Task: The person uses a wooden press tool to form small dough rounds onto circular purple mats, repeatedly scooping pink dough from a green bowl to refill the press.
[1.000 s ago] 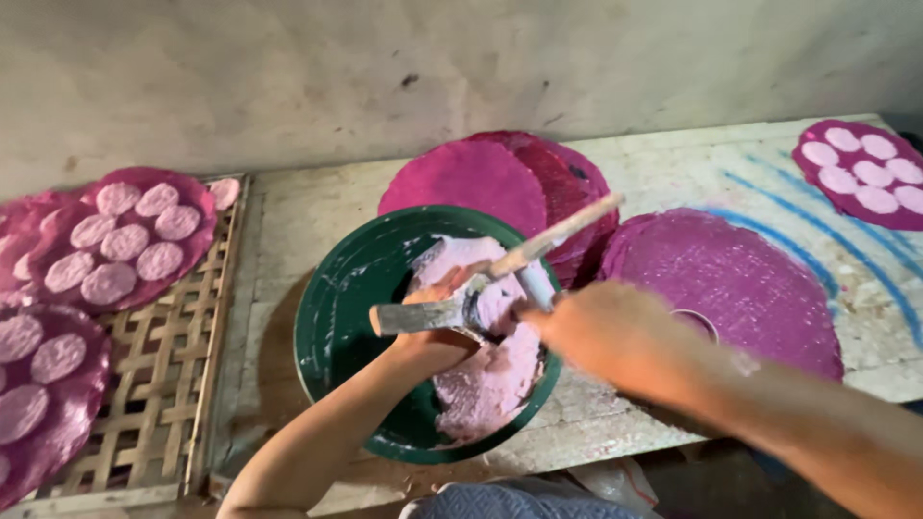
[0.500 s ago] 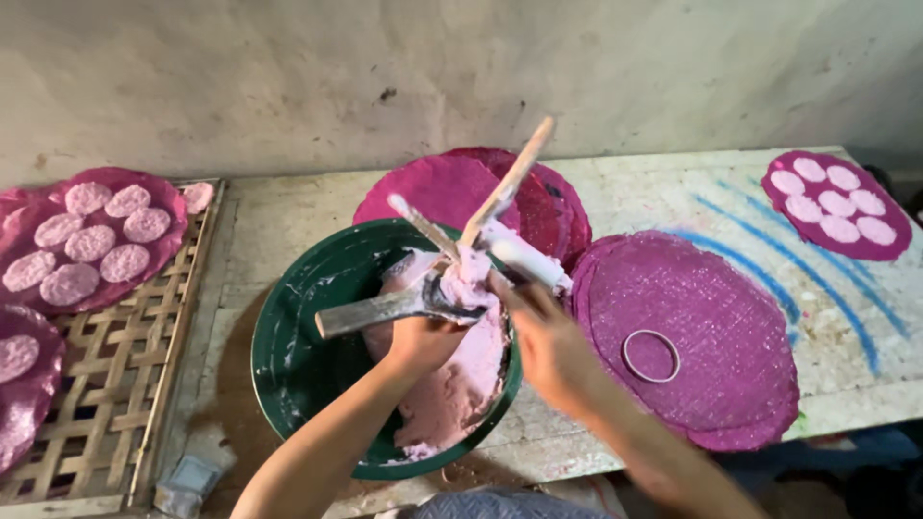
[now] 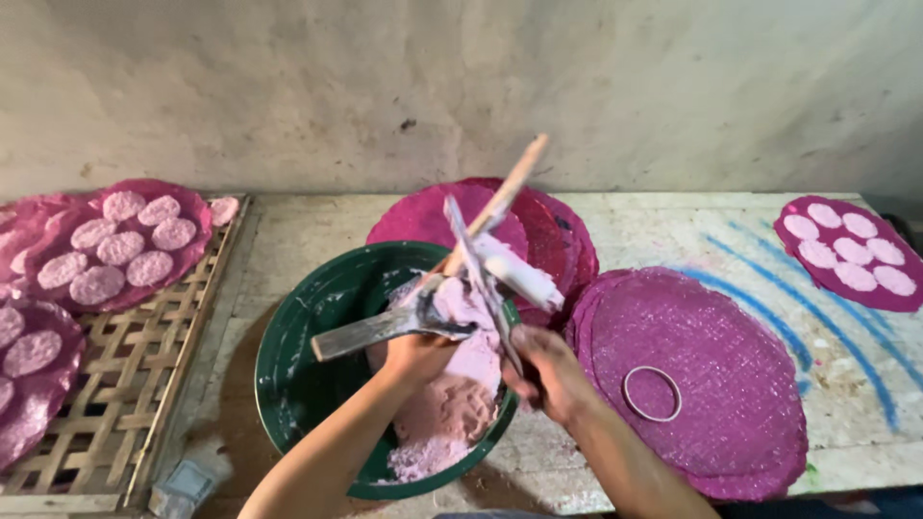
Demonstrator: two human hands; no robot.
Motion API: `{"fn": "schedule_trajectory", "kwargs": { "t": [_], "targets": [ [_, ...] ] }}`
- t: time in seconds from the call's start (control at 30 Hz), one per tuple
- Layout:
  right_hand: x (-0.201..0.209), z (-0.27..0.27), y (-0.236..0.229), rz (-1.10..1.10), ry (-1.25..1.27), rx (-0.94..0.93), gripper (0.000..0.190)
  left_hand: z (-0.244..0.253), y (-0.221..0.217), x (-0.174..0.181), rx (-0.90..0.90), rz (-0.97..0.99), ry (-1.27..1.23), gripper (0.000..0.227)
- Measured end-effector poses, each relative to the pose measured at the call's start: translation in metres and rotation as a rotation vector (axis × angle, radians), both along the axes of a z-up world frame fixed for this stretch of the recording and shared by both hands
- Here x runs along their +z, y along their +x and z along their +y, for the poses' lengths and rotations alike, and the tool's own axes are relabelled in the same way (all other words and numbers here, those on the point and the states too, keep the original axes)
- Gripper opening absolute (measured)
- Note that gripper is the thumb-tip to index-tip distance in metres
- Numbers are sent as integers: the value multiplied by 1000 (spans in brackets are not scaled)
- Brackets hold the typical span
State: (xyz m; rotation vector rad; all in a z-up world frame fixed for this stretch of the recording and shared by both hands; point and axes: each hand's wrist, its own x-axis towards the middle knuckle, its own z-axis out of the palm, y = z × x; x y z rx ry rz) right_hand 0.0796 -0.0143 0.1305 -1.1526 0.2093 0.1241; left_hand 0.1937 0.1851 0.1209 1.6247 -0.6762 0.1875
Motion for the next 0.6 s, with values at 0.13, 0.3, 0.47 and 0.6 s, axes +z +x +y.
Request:
{"fn": "schedule_trajectory", "kwargs": {
  "t": [0.13, 0.3, 0.47, 0.6],
  "targets": [
    [-15, -4, -38, 58, -64, 74, 24, 18, 14, 12, 43, 170, 21, 43],
    [24, -24, -56, -231, -562, -42, 24, 16, 19, 35, 60, 65, -76, 67],
    [28, 9, -36, -477, -1060, -174, 34, -1, 13, 51, 487, -497, 582, 76],
    [18, 0, -38, -184, -813, 89, 41, 4, 23, 65, 521, -396, 765, 75]
  ]
}}
